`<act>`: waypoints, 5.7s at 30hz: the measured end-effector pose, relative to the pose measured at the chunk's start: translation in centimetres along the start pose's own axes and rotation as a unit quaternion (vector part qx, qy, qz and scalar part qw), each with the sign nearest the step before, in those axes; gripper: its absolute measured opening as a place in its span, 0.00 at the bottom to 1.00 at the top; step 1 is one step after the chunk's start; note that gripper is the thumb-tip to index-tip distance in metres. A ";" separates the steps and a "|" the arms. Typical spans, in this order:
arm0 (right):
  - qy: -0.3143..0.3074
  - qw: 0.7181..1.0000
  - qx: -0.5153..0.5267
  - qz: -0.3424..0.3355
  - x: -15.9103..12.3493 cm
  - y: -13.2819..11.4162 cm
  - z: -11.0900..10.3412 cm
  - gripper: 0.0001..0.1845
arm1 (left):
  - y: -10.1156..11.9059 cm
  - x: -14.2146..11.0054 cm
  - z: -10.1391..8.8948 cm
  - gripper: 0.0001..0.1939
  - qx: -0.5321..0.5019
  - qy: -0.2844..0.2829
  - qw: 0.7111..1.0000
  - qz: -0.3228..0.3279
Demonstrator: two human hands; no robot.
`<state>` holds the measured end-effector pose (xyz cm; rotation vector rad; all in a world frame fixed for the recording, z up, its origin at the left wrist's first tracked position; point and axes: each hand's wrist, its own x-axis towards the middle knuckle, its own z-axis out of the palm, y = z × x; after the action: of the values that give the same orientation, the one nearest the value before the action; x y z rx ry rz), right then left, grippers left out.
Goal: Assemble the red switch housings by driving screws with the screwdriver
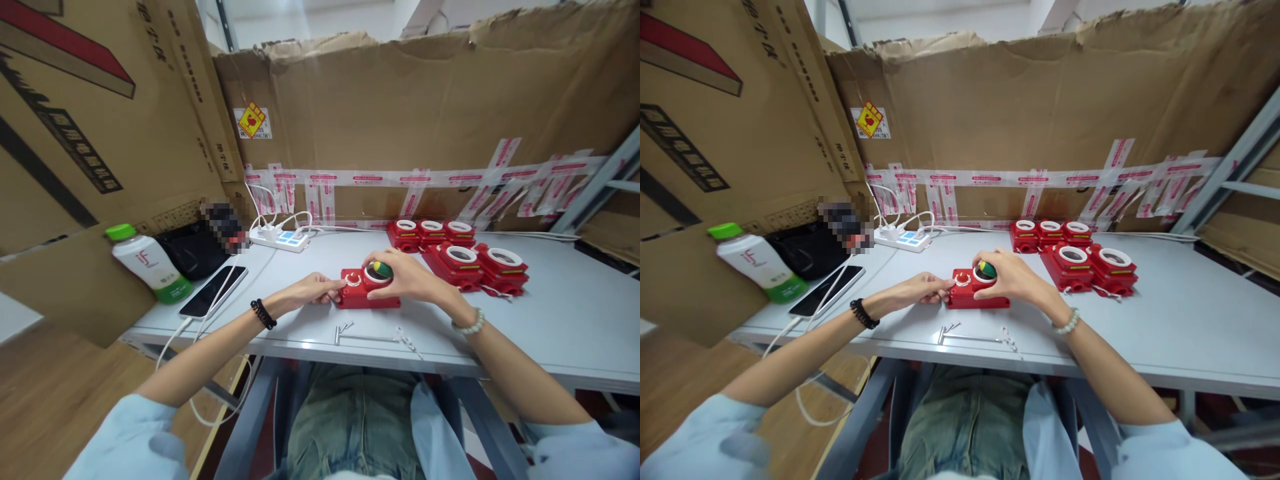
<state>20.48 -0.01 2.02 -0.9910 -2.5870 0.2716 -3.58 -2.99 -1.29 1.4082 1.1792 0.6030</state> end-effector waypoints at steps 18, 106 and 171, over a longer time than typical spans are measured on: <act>-0.048 0.996 -0.070 0.029 -0.2 -0.9 -0.9 0.22 | -0.9 1.5 -0.6 0.34 0.181 -0.012 0.956 0.229; 0.509 0.767 0.358 0.155 2.4 1.6 0.5 0.10 | -0.4 5.1 1.4 0.33 0.274 0.046 0.924 0.261; 0.263 0.960 0.095 -0.010 5.5 -0.7 -1.2 0.29 | -0.5 5.3 1.3 0.31 0.294 0.055 0.919 0.257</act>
<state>16.75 3.27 4.70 -0.8300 -2.0451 0.2108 -0.61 1.12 -3.43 2.2641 1.1260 0.7281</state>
